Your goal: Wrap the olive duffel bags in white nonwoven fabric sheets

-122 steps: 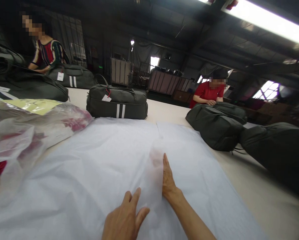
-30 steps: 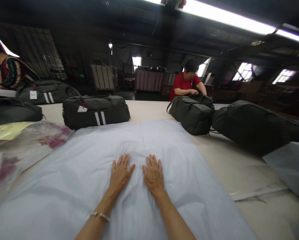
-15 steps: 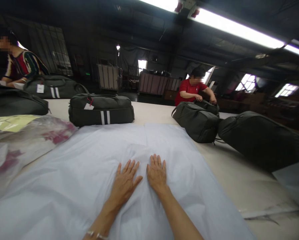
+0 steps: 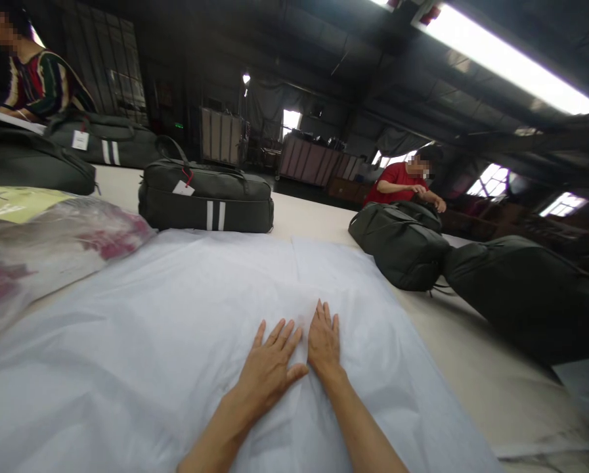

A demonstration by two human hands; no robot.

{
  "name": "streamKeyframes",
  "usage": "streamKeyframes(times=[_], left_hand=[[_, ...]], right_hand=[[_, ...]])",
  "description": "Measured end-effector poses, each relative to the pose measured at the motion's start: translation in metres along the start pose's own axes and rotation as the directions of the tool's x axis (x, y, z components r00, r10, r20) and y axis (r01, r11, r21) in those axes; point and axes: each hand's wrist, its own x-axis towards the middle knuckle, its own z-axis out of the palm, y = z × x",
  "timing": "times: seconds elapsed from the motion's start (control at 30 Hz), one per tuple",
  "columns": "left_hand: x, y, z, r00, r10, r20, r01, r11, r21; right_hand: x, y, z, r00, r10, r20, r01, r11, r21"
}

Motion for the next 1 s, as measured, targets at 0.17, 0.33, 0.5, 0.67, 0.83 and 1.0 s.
streamKeyframes(times=[0.17, 0.33, 0.5, 0.67, 0.83, 1.0], left_hand=[[-0.002, 0.002, -0.001, 0.998, -0.034, 0.052, 0.034, 0.999, -0.011], [0.001, 0.004, -0.006, 0.996, -0.050, 0.074, 0.052, 0.998, -0.027], [0.002, 0.005, -0.008, 0.993, -0.056, 0.106, 0.060, 0.997, -0.038], [0.001, 0.006, -0.006, 0.992, -0.070, 0.107, 0.074, 0.997, -0.036], [0.000, 0.006, -0.005, 0.992, -0.088, 0.088, 0.094, 0.993, -0.070], [0.000, 0.007, -0.005, 0.993, -0.098, 0.069, 0.103, 0.992, -0.070]], right_hand=[[-0.001, -0.003, -0.005, 0.999, 0.043, -0.009, -0.043, 0.999, 0.033], [-0.006, -0.006, -0.010, 0.998, 0.055, 0.023, -0.056, 0.997, 0.045], [-0.010, -0.008, -0.009, 0.998, 0.055, 0.028, -0.057, 0.995, 0.084], [-0.007, -0.007, -0.001, 0.993, 0.118, 0.005, -0.116, 0.964, 0.239], [-0.003, -0.001, -0.004, 0.978, 0.189, -0.083, -0.129, 0.874, 0.468], [-0.017, -0.008, -0.029, 0.876, 0.086, -0.474, 0.151, 0.885, 0.440]])
